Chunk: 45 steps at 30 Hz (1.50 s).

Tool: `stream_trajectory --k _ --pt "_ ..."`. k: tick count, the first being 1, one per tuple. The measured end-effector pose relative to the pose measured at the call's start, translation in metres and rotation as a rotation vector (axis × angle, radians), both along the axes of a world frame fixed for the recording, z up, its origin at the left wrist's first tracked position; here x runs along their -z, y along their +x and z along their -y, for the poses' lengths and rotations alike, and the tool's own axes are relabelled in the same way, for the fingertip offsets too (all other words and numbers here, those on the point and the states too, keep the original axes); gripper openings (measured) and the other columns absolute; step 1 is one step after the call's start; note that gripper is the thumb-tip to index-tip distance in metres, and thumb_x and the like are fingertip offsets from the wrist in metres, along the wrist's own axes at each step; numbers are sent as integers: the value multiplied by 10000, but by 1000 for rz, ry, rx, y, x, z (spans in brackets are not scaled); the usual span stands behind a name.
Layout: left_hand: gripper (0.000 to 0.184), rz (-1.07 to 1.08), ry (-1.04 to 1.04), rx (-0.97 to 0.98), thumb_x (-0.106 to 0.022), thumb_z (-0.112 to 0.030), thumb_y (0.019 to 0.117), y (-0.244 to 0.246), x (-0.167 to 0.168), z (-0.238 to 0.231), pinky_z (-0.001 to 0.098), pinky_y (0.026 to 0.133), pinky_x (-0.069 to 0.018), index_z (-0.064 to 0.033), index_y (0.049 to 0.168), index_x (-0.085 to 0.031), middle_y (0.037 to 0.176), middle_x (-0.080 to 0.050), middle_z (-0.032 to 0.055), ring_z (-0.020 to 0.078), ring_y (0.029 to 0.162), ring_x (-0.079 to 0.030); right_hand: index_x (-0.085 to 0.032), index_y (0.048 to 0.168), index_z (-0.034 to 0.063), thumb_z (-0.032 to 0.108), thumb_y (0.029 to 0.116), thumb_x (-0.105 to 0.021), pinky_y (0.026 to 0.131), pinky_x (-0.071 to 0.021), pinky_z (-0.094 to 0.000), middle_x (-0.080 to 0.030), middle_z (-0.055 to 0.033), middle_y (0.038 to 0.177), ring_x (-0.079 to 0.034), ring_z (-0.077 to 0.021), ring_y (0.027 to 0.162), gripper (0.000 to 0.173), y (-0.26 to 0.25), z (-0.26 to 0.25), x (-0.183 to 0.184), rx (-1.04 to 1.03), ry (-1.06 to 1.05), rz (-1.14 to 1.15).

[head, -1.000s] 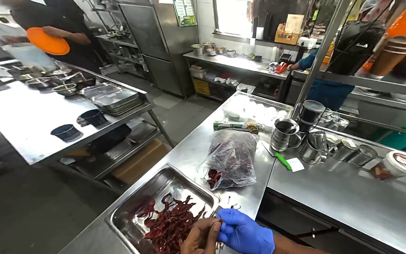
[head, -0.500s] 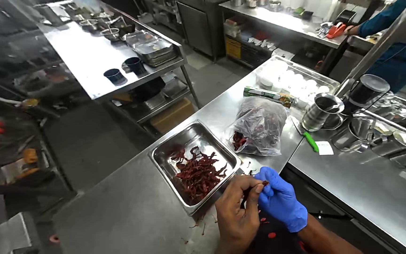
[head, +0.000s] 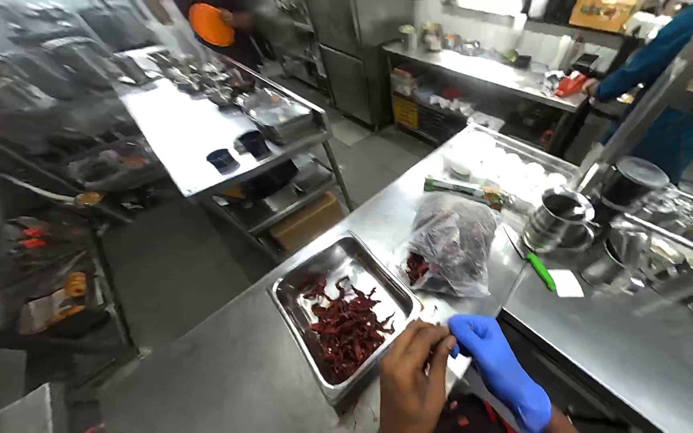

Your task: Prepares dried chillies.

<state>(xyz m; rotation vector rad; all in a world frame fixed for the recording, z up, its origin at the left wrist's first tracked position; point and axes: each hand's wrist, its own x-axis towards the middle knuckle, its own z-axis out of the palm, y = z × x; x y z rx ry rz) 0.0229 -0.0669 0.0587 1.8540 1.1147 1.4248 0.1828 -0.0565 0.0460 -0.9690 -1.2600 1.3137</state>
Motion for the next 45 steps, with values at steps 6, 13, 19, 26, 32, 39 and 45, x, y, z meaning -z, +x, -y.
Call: stream_trajectory --k 6,13,19,26,32,39,45 --pt "97 -201 -7 -269 -668 -57 893 20 -13 10 321 754 -600 -25 885 -758 837 -714 79 174 797 -704 -677 670 41 248 1023 -557 804 -504 -438 -662 -85 646 -655 -232 671 426 -15 -14 -10 485 671 871" --pt "141 -185 110 -386 -688 -180 940 -12 0 -19 279 735 -617 -101 978 -798 956 -737 33 96 824 -704 -664 689 132 412 1034 -502 671 -498 -407 -585 12 614 -593 -139 623 473 17 -51 54 281 333 853" --pt "383 -686 -401 -394 -612 -273 1028 -104 30 -59 644 1003 -481 -97 1367 -643 1322 -642 185 399 1201 -619 -730 1010 97 413 1024 -515 858 -503 -598 -723 -146 948 -689 -352 966 382 62 -39 76 -460 -207 1415" --pt "192 -463 -497 136 -655 -218 992 -31 96 -32 432 852 -606 -88 1107 -738 1033 -726 66 187 896 -706 -667 1325 182 363 977 -661 871 -573 -549 -731 -80 1086 -709 -264 974 392 62 -26 119 22 -44 1071" --pt "365 -834 -651 -65 -601 -335 1020 40 157 -36 547 857 -578 -57 1245 -673 1248 -655 184 367 1037 -693 -423 1578 219 366 1033 -578 963 -538 -540 -634 -87 1381 -667 -268 1136 586 62 -31 99 143 -11 955" --pt "251 -828 -572 -124 -581 -285 1020 39 167 -56 548 759 -589 -92 1095 -722 1138 -678 149 345 927 -705 -674 1350 200 316 1039 -547 954 -559 -438 -707 -19 1203 -679 -163 1081 355 77 -22 117 56 28 959" --pt "168 -615 -233 -221 -659 -272 955 29 147 -28 444 705 -594 -142 965 -765 933 -684 68 240 853 -691 -664 1345 196 352 1034 -571 1077 -499 -428 -643 23 1357 -599 -128 1256 361 51 -24 111 75 154 870"
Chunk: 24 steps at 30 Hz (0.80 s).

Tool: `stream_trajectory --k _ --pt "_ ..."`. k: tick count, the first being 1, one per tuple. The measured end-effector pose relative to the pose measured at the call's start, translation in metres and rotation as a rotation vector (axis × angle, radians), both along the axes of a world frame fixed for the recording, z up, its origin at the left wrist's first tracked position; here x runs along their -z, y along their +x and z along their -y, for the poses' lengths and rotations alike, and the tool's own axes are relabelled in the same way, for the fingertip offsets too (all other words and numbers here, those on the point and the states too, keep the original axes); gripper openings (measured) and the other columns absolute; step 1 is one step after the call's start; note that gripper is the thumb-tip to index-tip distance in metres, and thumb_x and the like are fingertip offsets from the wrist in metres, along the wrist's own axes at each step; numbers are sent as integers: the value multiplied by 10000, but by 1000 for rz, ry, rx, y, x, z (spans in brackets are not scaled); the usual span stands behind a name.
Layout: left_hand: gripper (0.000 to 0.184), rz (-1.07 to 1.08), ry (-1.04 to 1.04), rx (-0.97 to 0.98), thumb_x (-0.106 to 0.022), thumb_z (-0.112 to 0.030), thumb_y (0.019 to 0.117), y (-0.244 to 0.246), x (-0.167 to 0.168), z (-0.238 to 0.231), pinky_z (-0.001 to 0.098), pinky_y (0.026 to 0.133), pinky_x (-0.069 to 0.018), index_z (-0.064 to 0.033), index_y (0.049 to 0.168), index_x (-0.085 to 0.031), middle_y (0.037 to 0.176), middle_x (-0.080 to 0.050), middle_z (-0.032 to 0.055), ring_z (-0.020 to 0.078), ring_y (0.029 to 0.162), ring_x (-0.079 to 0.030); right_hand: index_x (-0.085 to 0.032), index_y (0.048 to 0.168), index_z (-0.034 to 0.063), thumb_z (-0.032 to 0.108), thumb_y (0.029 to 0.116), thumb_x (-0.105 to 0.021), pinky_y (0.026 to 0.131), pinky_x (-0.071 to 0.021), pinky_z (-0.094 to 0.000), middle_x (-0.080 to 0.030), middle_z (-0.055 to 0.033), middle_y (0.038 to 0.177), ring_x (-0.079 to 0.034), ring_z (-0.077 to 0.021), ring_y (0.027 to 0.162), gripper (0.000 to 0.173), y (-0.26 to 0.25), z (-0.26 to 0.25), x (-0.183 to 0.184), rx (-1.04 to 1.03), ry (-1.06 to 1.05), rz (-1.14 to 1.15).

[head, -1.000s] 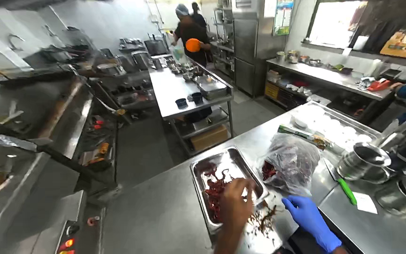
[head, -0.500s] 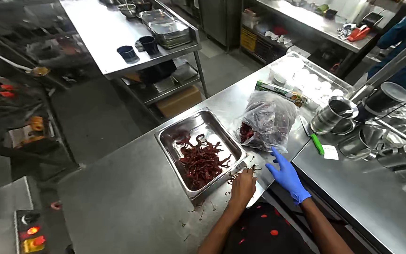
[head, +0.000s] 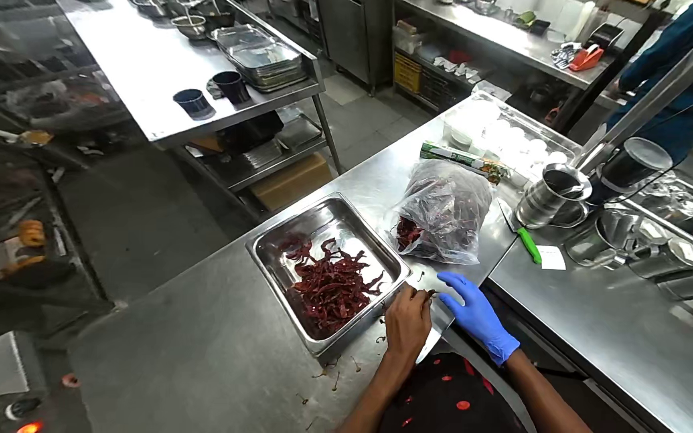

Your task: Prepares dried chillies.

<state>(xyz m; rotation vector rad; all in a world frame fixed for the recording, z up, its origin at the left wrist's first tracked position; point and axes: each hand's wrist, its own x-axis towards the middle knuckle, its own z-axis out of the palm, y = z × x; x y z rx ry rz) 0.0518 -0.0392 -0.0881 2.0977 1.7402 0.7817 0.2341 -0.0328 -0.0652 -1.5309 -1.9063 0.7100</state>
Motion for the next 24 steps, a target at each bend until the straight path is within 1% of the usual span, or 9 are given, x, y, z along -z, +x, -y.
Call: stream_trajectory --k 2,4,7,10,12,16,19,21,24 --pt "186 77 -14 -5 -648 -282 971 -4 -10 7 427 753 -596 -151 1010 -774 948 -701 46 213 876 -691 -751 1131 194 331 1023 -600 955 -530 -408 -714 42 1113 -652 -110 1075 231 -10 -3 1 9 22 -57" --pt "227 149 -74 7 -602 -267 1002 -10 -21 12 424 843 -601 -137 1085 -770 1012 -731 41 198 932 -709 -747 994 157 308 1027 -593 850 -569 -353 -707 33 940 -670 -96 912 219 -20 -3 -3 33 -35 -180" --pt "272 128 -71 3 -545 -228 1004 -19 -41 17 472 950 -554 -116 1124 -762 1070 -749 51 257 1052 -694 -723 974 80 278 1045 -517 803 -567 -323 -692 -22 882 -667 -114 848 295 -39 -1 -8 13 -95 -291" --pt "249 138 2 9 -548 -139 957 -26 -61 18 513 950 -523 -118 1082 -763 1046 -748 47 302 1084 -664 -705 923 76 265 1042 -520 751 -568 -324 -671 -20 820 -659 -120 782 290 -56 -4 -15 12 -103 -385" --pt "282 260 -99 54 -500 -119 994 -30 -75 20 496 963 -535 -50 1141 -731 1079 -736 98 284 1074 -681 -682 829 86 240 1048 -517 709 -566 -326 -645 -7 742 -643 -119 717 314 -63 -5 -21 41 -122 -489" --pt "319 602 -290 78 -530 -284 1056 -37 -86 21 421 756 -579 -8 1183 -627 896 -691 96 195 783 -679 -654 771 104 157 1039 -530 662 -511 -254 -589 55 691 -574 -42 666 300 -67 -7 -49 -29 -201 -619" --pt "246 807 -271 119 -555 -219 1055 -42 -89 19 327 678 -555 6 1106 -641 821 -682 61 125 692 -641 -639 787 102 100 1049 -481 671 -520 -246 -608 74 677 -583 -35 648 307 -65 -8 -61 -165 -318 -757" --pt "198 998 -288 211 -535 -162 1061 -45 -91 17 257 610 -505 2 1097 -638 795 -661 28 72 634 -579 -619 781 136 153 1058 -463 679 -523 -266 -610 57 673 -587 -62 645 318 -62 -8 -57 -256 -425 -977" --pt "123 1349 -425 407 -572 -219 1045 -50 -86 13 168 458 -365 -113 1065 -632 658 -545 -67 -12 493 -428 -660 783 202 283 1023 -581 625 -491 -214 -582 83 660 -557 -26 616 265 -62 -1 -54 -372 -566 -1308"
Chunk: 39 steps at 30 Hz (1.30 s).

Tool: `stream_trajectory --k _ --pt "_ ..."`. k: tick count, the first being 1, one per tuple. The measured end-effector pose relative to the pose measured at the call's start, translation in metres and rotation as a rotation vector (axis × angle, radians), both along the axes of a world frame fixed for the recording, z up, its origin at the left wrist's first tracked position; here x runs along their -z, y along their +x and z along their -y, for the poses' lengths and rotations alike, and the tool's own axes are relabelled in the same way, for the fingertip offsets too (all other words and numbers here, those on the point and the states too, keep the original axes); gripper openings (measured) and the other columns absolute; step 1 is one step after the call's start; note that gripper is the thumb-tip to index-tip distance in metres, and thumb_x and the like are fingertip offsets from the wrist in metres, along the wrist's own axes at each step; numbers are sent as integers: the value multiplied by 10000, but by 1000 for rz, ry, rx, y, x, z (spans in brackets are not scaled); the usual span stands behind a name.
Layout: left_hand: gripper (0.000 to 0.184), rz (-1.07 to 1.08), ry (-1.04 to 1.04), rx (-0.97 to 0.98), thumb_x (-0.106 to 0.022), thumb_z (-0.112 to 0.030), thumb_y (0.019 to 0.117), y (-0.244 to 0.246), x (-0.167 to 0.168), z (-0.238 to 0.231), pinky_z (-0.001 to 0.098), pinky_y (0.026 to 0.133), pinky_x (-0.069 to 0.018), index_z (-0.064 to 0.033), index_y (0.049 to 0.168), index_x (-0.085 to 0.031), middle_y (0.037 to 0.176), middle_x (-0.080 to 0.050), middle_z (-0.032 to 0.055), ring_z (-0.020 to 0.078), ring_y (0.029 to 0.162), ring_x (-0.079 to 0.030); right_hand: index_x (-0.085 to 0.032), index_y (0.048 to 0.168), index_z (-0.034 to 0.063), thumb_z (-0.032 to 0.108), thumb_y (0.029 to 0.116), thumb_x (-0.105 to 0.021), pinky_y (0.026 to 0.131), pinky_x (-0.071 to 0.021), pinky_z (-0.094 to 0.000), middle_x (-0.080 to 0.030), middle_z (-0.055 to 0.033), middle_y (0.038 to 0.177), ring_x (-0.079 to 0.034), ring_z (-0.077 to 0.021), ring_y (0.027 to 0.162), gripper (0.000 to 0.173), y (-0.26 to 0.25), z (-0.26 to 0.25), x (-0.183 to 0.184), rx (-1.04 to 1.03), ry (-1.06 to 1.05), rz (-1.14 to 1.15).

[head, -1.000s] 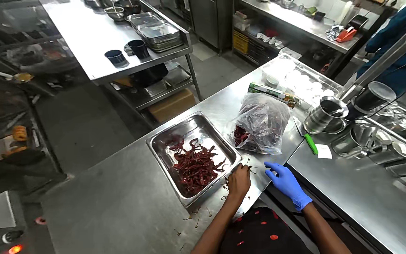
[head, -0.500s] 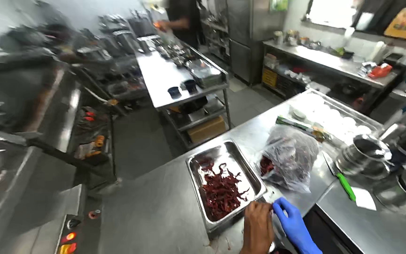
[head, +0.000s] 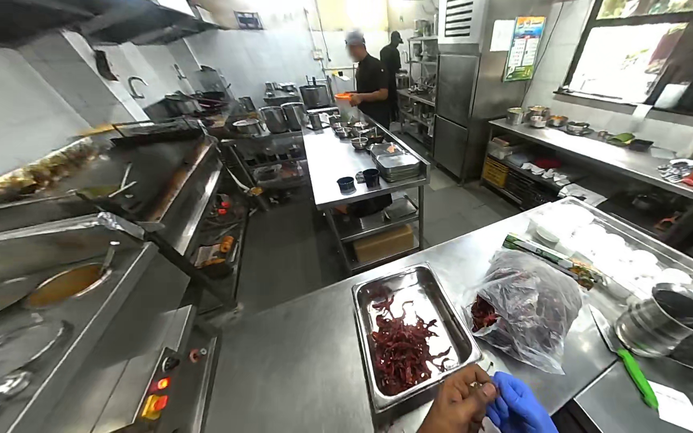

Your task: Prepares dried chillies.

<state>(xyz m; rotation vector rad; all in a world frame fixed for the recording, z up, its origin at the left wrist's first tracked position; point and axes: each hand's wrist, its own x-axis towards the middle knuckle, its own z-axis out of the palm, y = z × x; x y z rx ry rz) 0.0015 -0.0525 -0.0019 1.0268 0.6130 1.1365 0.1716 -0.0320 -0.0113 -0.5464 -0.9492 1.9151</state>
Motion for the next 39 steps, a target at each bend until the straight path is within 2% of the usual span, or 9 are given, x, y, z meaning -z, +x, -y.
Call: stream_trajectory --k 5,9,12,14,16,21,26,34,39 --pt "97 351 -221 176 -594 -252 1037 -8 4 10 168 436 -345 -173 1055 -647 580 -418 -114 -9 450 -383 -623 779 181 385 1032 -509 752 -534 -301 -571 58 655 -619 -98 680 345 2 15 -4 -97 105 -460" --pt "198 -360 26 -290 -546 -242 1053 -36 2 0 218 533 -438 -90 1076 -670 701 -561 -51 39 568 -491 -651 735 137 384 1045 -512 744 -548 -313 -645 24 708 -646 -102 727 419 23 8 -18 -103 352 141" --pt "284 -1009 257 -550 -598 -335 1017 -71 0 -28 384 811 -603 -99 1088 -739 942 -733 12 127 859 -699 -736 966 114 374 1029 -580 812 -528 -369 -699 -24 890 -655 -140 859 310 23 3 7 -65 599 977" --pt "375 -1315 344 -607 -599 -374 1006 -86 -2 -49 537 1034 -507 -107 1246 -705 1262 -681 103 275 1185 -640 -647 1324 187 514 1003 -569 970 -496 -494 -697 -49 1211 -648 -226 1120 465 15 6 24 -83 723 1316" --pt "381 -1384 365 -650 -626 -293 1000 -81 -4 -69 600 1092 -441 -98 1325 -666 1425 -585 158 361 1311 -559 -419 1571 189 551 996 -559 1096 -438 -542 -523 -71 1522 -536 -261 1353 694 10 11 29 -131 683 1354" --pt "231 -1227 362 -334 -611 -174 1018 -18 7 -116 510 900 -573 -65 1187 -724 1159 -700 135 284 1000 -692 -499 1524 215 502 1018 -534 1115 -427 -507 -488 -41 1561 -499 -232 1394 583 13 19 40 -40 606 1307" --pt "326 -1218 248 -105 -652 -172 979 35 40 -171 601 958 -527 -35 1274 -678 1167 -706 200 375 1090 -681 -609 1429 222 503 1043 -477 1090 -444 -486 -562 -32 1492 -535 -209 1354 495 37 21 46 -6 587 1357" --pt "188 -1090 49 -428 -775 -118 896 -19 14 -114 534 696 -582 -63 1069 -724 900 -720 140 292 740 -685 -717 1273 209 385 1061 -479 1059 -480 -411 -682 14 1315 -604 -131 1247 365 65 35 48 211 454 1222" --pt "209 -235 -337 -483 -686 11 939 -41 15 -58 342 599 -584 28 1131 -607 894 -689 170 211 659 -657 -733 1241 139 308 1063 -506 1026 -536 -342 -724 -6 1213 -656 -117 1171 334 29 25 34 252 336 897"
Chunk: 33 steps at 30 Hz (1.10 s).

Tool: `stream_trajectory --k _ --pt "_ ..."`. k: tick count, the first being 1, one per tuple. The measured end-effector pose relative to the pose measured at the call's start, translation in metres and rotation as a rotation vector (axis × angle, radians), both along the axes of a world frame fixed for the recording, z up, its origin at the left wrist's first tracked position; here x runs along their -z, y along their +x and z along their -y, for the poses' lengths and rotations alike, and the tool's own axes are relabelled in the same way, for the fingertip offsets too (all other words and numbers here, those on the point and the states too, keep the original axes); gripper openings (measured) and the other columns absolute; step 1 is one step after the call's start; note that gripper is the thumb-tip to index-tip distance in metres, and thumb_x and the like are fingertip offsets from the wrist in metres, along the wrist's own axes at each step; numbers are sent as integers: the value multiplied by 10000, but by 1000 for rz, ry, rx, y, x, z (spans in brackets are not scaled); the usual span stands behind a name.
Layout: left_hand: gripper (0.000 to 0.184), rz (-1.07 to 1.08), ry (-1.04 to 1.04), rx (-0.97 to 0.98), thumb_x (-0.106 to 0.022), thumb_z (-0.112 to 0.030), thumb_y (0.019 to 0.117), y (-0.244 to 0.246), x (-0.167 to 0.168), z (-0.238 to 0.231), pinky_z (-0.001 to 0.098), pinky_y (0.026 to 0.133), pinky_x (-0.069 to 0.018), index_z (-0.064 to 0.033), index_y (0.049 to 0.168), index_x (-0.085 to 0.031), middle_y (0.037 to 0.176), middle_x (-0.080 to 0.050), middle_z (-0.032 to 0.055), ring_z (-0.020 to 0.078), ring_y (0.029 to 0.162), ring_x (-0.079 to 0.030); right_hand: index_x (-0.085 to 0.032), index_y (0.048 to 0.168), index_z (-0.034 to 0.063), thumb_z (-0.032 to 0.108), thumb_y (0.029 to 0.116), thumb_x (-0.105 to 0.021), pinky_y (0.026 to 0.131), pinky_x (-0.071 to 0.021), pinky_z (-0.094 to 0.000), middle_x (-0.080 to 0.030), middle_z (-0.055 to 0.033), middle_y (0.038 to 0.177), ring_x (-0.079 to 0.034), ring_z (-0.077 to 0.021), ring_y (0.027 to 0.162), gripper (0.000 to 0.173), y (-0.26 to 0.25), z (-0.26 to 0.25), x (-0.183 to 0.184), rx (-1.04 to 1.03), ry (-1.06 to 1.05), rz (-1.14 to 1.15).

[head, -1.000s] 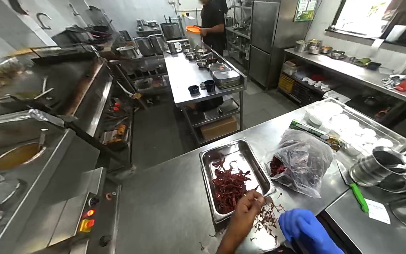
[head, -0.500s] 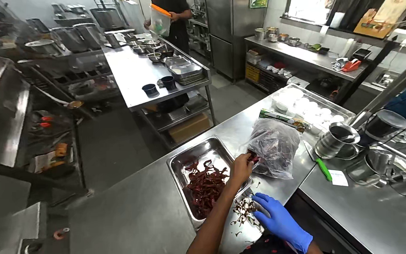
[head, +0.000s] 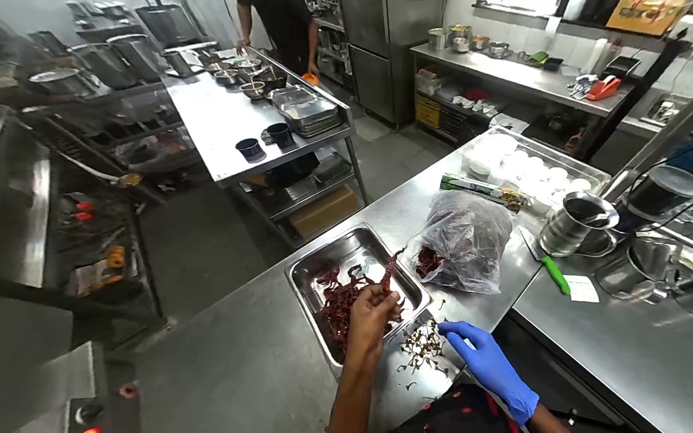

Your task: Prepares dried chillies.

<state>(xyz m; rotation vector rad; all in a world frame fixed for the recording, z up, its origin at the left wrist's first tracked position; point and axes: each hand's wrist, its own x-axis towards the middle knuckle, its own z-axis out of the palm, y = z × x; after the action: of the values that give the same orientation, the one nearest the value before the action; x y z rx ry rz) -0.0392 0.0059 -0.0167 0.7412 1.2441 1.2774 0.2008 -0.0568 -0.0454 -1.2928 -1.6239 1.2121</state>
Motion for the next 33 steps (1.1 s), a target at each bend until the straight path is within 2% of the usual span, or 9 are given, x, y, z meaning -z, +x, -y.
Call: stream_trajectory --k 3,7,10,13,19,24,28,30,33 --pt "135 352 -41 5 -571 -9 998 8 -9 29 246 593 -525 3 1122 -624 1052 -709 188 141 694 -637 -696 1303 120 289 1052 -532 1024 -539 -355 -717 -17 1223 -656 -126 1163 344 -32 -11 -17 -58 73 -97" --pt "111 468 -9 -20 -635 -32 957 21 -12 43 222 572 -501 -20 1042 -706 933 -705 138 100 664 -603 -742 1153 201 386 1013 -596 921 -554 -369 -714 41 1069 -663 -96 1030 274 -60 -25 -43 -30 89 -63" --pt "83 465 8 -17 -654 -33 942 27 -15 49 262 633 -553 -6 1008 -694 888 -704 125 121 697 -642 -733 972 171 405 1031 -567 797 -548 -348 -684 30 879 -655 -97 858 293 -62 -30 -53 -3 46 -43" --pt "116 248 107 -16 -693 -76 921 33 -19 53 281 635 -553 13 983 -652 828 -671 85 120 678 -621 -705 882 98 319 1055 -536 717 -535 -308 -644 3 771 -629 -105 743 327 -55 -34 -52 -59 -48 -166" --pt "48 102 374 -70 -716 26 894 56 -25 50 299 685 -599 20 941 -713 808 -721 84 130 708 -684 -633 926 65 219 1100 -362 658 -522 -281 -591 10 714 -572 -93 652 357 -50 -29 -56 -171 -349 -664" --pt "74 279 307 -163 -583 37 967 84 -42 56 266 708 -587 -8 976 -640 797 -708 29 78 713 -677 -565 713 123 34 1024 -432 564 -463 -174 -539 76 591 -515 -8 536 350 -70 -4 -110 239 -176 -735" --pt "187 608 212 -204 -492 4 1013 86 -62 63 236 653 -566 -51 921 -645 719 -676 18 67 634 -644 -632 721 135 172 1005 -576 539 -472 -179 -579 66 609 -534 -13 534 291 -65 1 -95 176 60 -813" --pt "314 755 135 -218 -399 -159 1092 63 -64 53 163 542 -491 -106 875 -619 625 -578 -51 17 530 -552 -661 774 178 345 1020 -614 579 -497 -202 -609 76 656 -570 -24 579 301 -52 2 -99 15 116 -901" --pt "385 694 172 -248 -378 -206 1103 14 -50 34 147 459 -421 -121 819 -623 563 -508 -72 2 456 -466 -631 705 204 451 965 -652 612 -523 -220 -619 84 652 -617 -37 617 359 -35 7 -118 -133 31 -920"
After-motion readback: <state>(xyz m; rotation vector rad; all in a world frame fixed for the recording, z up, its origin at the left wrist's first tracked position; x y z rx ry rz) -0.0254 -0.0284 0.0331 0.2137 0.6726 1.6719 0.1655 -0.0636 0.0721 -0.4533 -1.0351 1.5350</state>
